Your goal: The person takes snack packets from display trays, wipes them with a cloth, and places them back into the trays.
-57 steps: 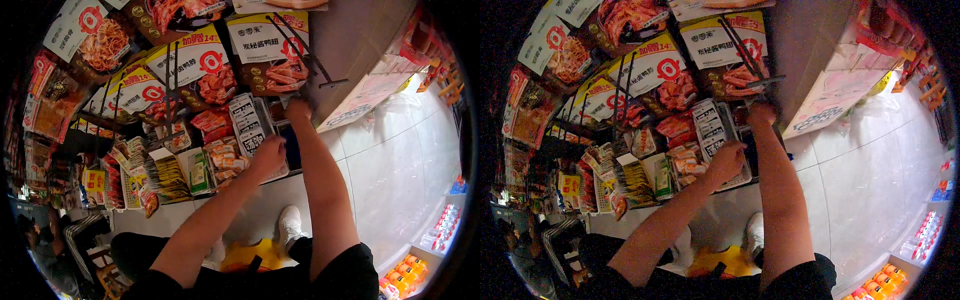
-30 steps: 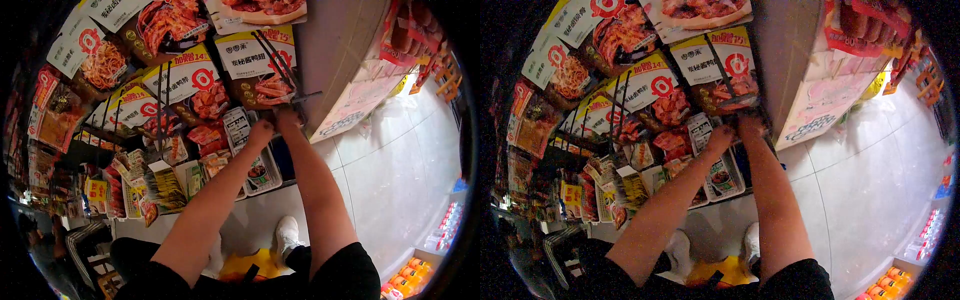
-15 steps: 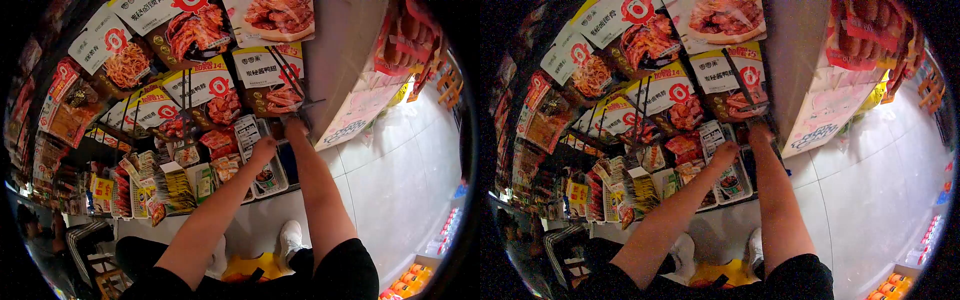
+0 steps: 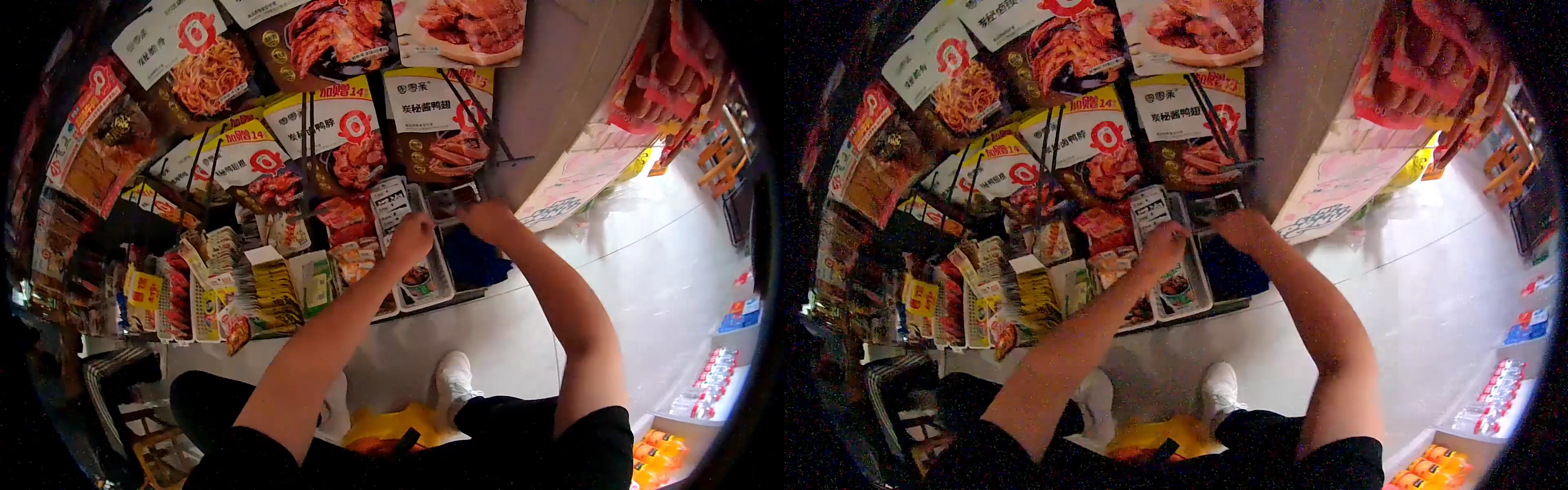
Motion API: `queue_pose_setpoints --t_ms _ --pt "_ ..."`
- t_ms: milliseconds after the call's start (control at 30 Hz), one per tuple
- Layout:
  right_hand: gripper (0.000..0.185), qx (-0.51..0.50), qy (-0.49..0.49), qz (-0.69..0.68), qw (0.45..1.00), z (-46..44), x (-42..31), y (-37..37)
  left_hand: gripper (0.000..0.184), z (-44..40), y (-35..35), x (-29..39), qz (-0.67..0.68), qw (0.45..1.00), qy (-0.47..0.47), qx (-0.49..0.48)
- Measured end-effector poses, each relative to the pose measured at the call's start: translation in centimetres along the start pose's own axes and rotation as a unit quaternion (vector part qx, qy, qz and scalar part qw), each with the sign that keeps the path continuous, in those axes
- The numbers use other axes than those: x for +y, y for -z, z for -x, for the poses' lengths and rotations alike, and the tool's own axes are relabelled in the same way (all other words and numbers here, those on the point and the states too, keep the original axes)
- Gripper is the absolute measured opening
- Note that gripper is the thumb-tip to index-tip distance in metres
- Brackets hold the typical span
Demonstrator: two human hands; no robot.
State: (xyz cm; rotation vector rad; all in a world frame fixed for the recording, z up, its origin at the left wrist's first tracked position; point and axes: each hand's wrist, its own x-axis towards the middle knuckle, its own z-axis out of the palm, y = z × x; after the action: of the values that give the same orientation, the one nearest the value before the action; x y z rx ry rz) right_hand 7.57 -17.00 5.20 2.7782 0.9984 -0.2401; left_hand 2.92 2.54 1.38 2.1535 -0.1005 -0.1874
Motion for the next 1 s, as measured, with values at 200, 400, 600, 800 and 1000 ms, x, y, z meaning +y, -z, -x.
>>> queue_pose_setpoints --t_ms 200,400,600,800,1000 --pt "0.025 0.038 0.091 -0.077 0.992 8.3 -4.0 6.1 0.035 5.4 0.8 4.4 -0.208 0.923 -0.317 0.061" --pt "0.017 0.092 0.125 -0.388 0.909 8.9 -5.5 6.0 0.048 10.4 1.3 3.9 -0.082 0.977 -0.071 -0.182" --pt "0.030 -0.011 -0.073 -0.244 0.967 5.5 -0.3 -2.3 0.036 16.9 1.8 -0.8 0.377 0.892 0.235 -0.081" --pt "0.058 -0.010 -0.174 -0.190 0.966 5.6 -5.6 -7.5 0.025 21.6 4.9 2.8 0.509 0.795 0.328 -0.037" --pt "0.078 -0.128 -0.160 -0.191 0.960 2.8 -6.9 -8.8 0.023 23.6 4.5 -0.9 0.549 0.795 0.255 -0.034"
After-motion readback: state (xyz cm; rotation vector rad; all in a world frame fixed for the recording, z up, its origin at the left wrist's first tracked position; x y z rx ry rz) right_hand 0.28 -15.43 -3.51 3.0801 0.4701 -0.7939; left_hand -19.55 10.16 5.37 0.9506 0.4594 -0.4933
